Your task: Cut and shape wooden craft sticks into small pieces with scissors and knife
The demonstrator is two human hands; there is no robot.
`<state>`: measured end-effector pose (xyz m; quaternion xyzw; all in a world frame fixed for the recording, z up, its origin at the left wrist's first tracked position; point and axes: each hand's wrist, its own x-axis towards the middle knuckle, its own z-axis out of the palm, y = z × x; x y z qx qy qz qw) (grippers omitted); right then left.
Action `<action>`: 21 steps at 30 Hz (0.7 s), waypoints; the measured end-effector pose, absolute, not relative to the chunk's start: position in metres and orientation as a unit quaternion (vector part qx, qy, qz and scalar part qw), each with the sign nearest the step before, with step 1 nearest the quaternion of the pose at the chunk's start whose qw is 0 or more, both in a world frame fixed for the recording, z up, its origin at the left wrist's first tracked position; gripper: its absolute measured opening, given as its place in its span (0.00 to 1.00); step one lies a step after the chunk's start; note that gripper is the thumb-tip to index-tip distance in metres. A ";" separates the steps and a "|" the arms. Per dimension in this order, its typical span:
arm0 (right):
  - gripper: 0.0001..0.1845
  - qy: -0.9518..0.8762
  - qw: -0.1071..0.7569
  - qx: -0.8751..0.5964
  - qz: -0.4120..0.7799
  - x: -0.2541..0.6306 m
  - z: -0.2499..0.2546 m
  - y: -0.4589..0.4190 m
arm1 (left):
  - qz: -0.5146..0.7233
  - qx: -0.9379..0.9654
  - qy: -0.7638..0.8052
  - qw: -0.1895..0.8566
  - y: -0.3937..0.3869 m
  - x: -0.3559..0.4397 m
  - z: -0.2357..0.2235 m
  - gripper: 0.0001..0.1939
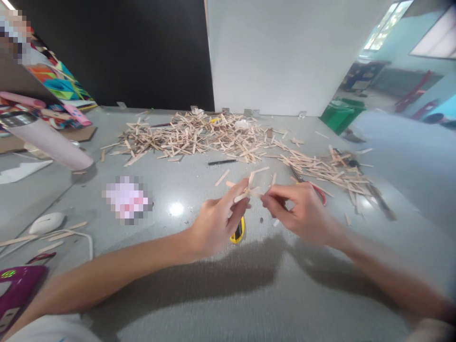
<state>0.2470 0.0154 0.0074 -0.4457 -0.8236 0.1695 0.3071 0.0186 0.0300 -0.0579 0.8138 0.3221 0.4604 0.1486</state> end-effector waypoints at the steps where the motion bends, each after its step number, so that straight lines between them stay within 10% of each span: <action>1: 0.20 -0.822 0.308 -0.446 0.173 0.247 0.008 0.016 | 0.464 0.812 0.320 0.148 0.030 0.019 -0.058 0.24; 21: 0.23 -0.830 0.299 -0.433 0.184 0.251 0.012 0.019 | 0.473 0.791 0.369 0.118 0.029 0.018 -0.055 0.15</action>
